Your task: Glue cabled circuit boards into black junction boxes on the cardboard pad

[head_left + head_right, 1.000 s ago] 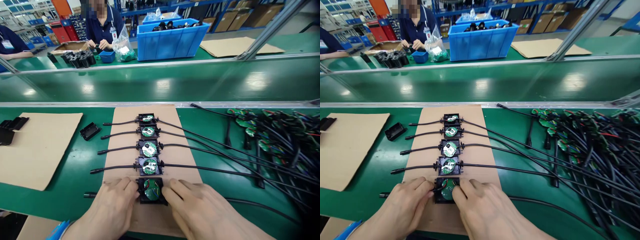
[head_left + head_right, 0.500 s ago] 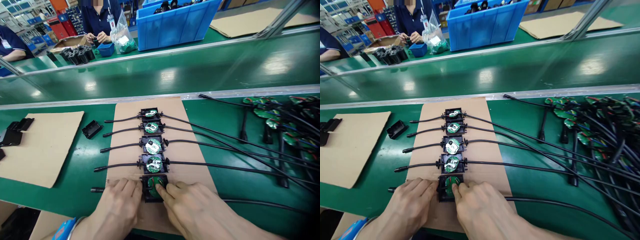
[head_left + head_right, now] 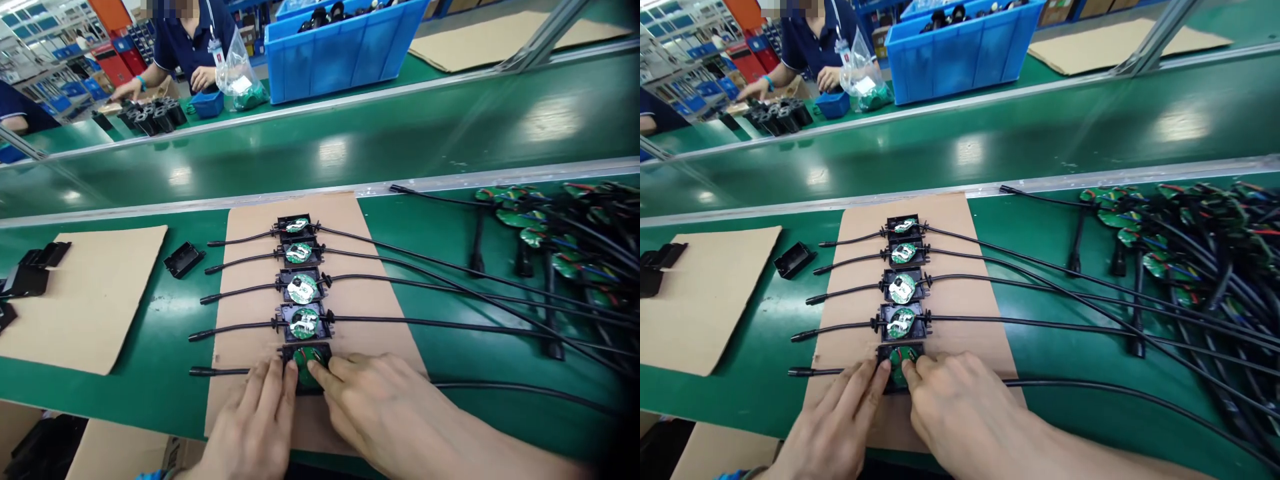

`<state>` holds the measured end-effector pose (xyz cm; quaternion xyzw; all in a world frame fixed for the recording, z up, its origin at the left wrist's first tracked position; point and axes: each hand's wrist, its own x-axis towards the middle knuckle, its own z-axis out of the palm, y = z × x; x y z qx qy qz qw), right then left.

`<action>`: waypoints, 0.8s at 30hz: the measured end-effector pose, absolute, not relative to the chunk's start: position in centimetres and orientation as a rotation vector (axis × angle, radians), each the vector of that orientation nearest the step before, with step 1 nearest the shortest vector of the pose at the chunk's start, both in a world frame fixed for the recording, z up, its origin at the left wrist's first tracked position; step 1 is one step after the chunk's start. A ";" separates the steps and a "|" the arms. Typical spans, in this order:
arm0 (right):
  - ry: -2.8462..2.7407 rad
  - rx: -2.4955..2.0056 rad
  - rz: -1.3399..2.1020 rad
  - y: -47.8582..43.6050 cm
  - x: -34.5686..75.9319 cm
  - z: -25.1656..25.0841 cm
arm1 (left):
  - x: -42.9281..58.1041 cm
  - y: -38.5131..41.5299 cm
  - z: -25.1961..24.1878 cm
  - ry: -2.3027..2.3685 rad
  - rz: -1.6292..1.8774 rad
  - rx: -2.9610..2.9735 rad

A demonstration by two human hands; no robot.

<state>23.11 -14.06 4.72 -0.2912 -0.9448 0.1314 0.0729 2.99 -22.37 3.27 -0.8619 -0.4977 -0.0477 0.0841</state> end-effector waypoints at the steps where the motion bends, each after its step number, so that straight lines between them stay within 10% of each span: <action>1: -2.827 -0.897 0.408 -14.1 23.1 4.7 | 3.2 -22.8 2.7 -1.503 -0.144 -2.540; 12: -2.808 -1.176 1.157 -12.4 25.0 8.6 | 3.6 -19.8 5.2 -1.646 -0.675 -2.790; 24: -2.664 -0.860 0.611 -14.0 25.7 3.1 | 3.0 -19.0 2.9 -1.323 -0.566 -3.009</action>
